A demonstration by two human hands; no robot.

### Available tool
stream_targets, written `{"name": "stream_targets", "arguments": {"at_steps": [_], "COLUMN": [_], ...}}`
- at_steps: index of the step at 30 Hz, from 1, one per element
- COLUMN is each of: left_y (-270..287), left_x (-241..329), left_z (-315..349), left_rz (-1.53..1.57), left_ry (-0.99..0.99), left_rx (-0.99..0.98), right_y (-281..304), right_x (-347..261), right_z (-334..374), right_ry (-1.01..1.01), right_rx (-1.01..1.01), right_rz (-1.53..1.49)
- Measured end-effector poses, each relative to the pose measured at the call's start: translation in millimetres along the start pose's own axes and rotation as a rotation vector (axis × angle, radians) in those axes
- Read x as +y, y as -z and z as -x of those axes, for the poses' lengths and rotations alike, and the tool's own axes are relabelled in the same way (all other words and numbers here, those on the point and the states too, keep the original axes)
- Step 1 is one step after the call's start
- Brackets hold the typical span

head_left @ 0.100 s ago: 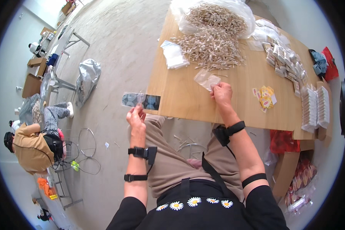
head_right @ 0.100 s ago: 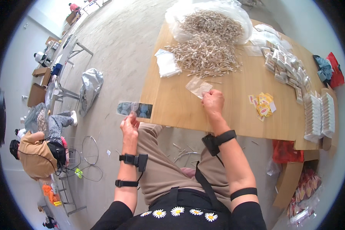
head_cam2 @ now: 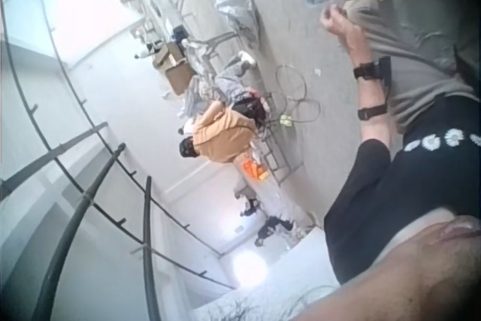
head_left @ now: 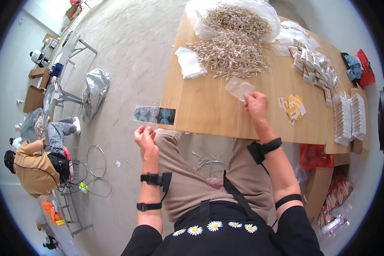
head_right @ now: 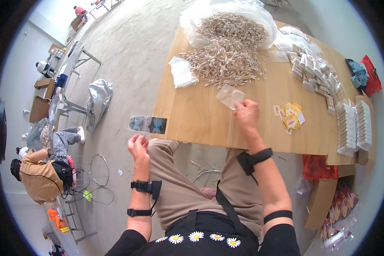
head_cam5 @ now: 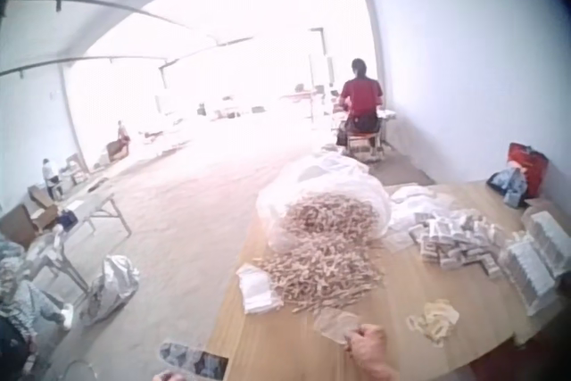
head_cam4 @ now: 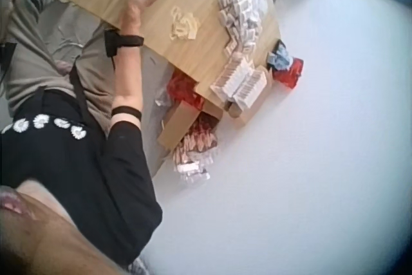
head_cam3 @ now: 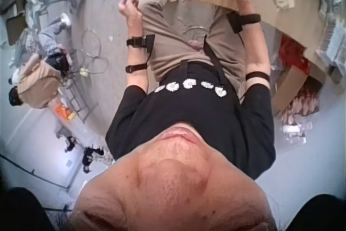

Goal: Sorting cotton swabs and placing them into small plastic bags.

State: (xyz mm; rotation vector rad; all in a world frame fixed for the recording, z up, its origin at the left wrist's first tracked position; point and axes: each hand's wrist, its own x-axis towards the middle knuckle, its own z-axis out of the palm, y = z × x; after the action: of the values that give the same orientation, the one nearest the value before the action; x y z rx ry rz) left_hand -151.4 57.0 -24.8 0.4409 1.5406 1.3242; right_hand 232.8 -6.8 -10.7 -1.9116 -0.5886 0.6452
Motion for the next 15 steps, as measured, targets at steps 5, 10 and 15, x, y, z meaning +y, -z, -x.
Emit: {"name": "stream_targets", "arguments": {"at_steps": [5, 10, 15], "left_y": [-11.1, -56.2, -94.3], "left_x": [11.3, 10.9, -25.6], "left_z": [26.7, 71.8, 85.2], "left_rz": [-0.357, -0.758, -0.917], "left_ry": [-0.608, -0.856, -1.081], "left_rx": [-0.067, -0.372, -0.673], "right_y": [73.5, 42.2, -0.7], "right_x": [15.6, -3.0, -14.1], "right_z": [-54.1, -30.1, -33.5], "right_ry": [0.044, 0.37, 0.529], "right_rx": [0.345, 0.262, 0.084], "right_rz": [0.459, 0.587, 0.619]}}
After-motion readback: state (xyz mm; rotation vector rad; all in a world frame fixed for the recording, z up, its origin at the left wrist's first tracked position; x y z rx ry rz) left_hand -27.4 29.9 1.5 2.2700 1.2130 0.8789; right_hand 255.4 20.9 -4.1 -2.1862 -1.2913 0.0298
